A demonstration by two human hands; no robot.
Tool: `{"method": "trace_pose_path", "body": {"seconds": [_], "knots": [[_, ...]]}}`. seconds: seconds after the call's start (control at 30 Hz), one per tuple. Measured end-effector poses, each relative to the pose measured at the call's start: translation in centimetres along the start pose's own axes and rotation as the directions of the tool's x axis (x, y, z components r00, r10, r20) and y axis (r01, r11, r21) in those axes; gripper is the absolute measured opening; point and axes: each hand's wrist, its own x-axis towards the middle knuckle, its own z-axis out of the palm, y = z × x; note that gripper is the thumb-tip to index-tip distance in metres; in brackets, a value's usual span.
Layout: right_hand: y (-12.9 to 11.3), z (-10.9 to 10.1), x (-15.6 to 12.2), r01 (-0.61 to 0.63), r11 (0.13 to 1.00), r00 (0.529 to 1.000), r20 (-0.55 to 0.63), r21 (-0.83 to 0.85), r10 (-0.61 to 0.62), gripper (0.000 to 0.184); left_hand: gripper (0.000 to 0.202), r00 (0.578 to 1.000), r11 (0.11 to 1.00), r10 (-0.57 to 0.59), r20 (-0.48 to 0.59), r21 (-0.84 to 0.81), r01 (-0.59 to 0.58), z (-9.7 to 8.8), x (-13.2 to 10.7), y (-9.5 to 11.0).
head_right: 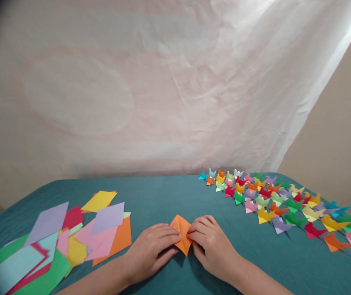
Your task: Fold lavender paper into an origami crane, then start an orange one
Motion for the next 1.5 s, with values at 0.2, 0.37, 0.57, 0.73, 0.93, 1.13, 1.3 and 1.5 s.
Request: {"method": "trace_pose_path", "body": {"seconds": [0.2,0.37,0.57,0.73,0.93,1.13,1.3,1.5], "knots": [[-0.1,-2.0,0.1,-0.002,0.995,0.984,0.175,0.096,-0.014,0.045,0.021,0.998,0.999,0.033,0.059,0.022,-0.034,-0.4,0.2,0.1],[0.5,-1.4,1.2,-0.021,0.995,0.976,0.217,0.095,0.000,0.046,0.017,0.997,1.000,0.018,0.077,-0.006,-0.017,-0.6,0.4,0.3],[2.6,-0.5,2.7,-0.108,0.981,0.973,0.184,-0.162,0.138,0.045,0.022,0.997,1.000,0.020,0.071,-0.006,-0.020,-0.6,0.1,0.2],[2.1,-1.9,2.3,-0.124,0.980,0.978,0.151,-0.157,0.147,0.039,0.024,0.994,1.000,0.006,0.107,0.013,-0.007,-0.6,0.1,0.2],[-0.3,-3.1,1.2,0.133,0.991,0.971,0.200,0.016,-0.133,0.048,0.026,0.996,0.999,-0.011,0.093,-0.040,0.015,-0.3,0.1,0.0],[0.6,-1.1,0.2,0.032,0.999,0.993,0.116,0.028,-0.035,0.016,0.027,0.995,0.982,-0.101,0.013,-0.157,0.102,-0.1,0.0,-0.2],[0.9,0.0,0.0,-0.175,0.973,0.983,0.077,0.152,0.165,0.014,0.024,0.973,0.943,-0.222,-0.069,-0.269,0.196,-0.3,0.3,-0.3],[1.5,1.1,0.5,-0.279,0.904,0.957,0.012,0.324,0.291,0.018,0.017,0.940,0.907,-0.321,-0.118,-0.324,0.269,-0.3,0.5,-0.3]]}}
